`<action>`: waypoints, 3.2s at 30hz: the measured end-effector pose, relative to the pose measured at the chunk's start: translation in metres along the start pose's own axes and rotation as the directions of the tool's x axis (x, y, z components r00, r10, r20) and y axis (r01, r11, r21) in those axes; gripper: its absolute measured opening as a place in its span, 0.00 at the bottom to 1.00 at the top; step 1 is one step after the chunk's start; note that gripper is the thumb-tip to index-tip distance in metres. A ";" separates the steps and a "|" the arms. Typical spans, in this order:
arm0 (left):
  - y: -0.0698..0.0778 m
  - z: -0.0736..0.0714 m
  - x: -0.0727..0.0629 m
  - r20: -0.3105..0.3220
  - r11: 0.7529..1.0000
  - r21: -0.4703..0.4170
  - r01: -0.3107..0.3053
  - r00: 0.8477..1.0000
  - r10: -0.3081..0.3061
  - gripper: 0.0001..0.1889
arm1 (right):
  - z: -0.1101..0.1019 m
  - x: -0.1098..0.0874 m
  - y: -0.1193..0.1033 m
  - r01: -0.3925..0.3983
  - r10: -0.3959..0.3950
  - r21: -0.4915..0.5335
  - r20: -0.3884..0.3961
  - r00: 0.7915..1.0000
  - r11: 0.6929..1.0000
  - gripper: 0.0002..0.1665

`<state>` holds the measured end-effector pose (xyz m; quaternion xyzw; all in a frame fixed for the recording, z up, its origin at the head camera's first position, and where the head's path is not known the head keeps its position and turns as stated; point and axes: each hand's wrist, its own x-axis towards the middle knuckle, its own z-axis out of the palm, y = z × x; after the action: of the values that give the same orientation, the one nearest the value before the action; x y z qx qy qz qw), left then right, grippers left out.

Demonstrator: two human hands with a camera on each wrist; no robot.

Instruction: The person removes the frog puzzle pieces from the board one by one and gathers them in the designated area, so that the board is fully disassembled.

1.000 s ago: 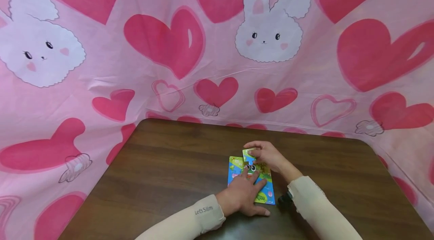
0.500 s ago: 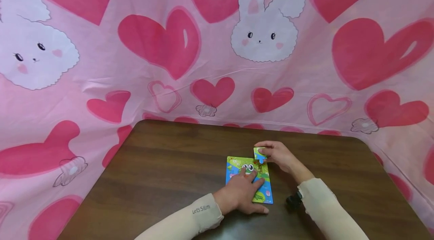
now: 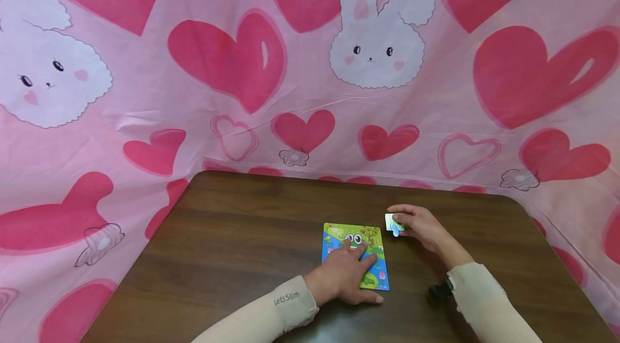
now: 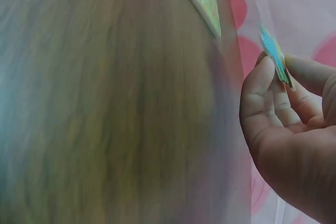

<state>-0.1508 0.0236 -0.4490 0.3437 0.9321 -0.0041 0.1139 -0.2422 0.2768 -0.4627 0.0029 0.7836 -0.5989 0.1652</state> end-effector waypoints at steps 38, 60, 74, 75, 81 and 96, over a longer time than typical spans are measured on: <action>0.001 0.002 0.000 0.001 1.000 0.030 0.004 1.000 -0.004 0.45 | -0.029 -0.031 0.010 -0.004 -0.066 -0.533 -0.113 0.991 0.846 0.18; 0.001 0.002 0.002 0.020 1.000 0.024 0.012 1.000 -0.012 0.45 | -0.043 -0.042 0.013 0.011 -0.107 -0.586 -0.130 0.986 0.810 0.18; 0.001 0.002 0.002 0.015 1.000 0.028 0.006 1.000 -0.006 0.45 | -0.049 -0.044 0.014 0.030 -0.146 -0.572 -0.157 0.977 0.820 0.22; 0.001 0.002 0.002 0.012 1.000 0.024 0.007 1.000 -0.007 0.45 | -0.049 -0.045 0.014 0.030 -0.147 -0.572 -0.158 0.976 0.820 0.22; 0.002 0.003 0.002 0.001 1.000 0.007 0.006 1.000 -0.006 0.46 | -0.050 -0.043 0.012 0.018 -0.138 -0.569 -0.169 0.976 0.822 0.21; 0.005 0.004 0.002 -0.065 1.000 -0.016 0.010 0.998 -0.011 0.45 | -0.033 -0.030 0.002 0.045 -0.081 -0.246 -0.138 0.987 0.968 0.30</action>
<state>-0.1475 0.0284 -0.4532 0.3376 0.9372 0.0135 0.0863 -0.2220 0.3145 -0.4491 0.0017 0.8606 -0.5018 0.0871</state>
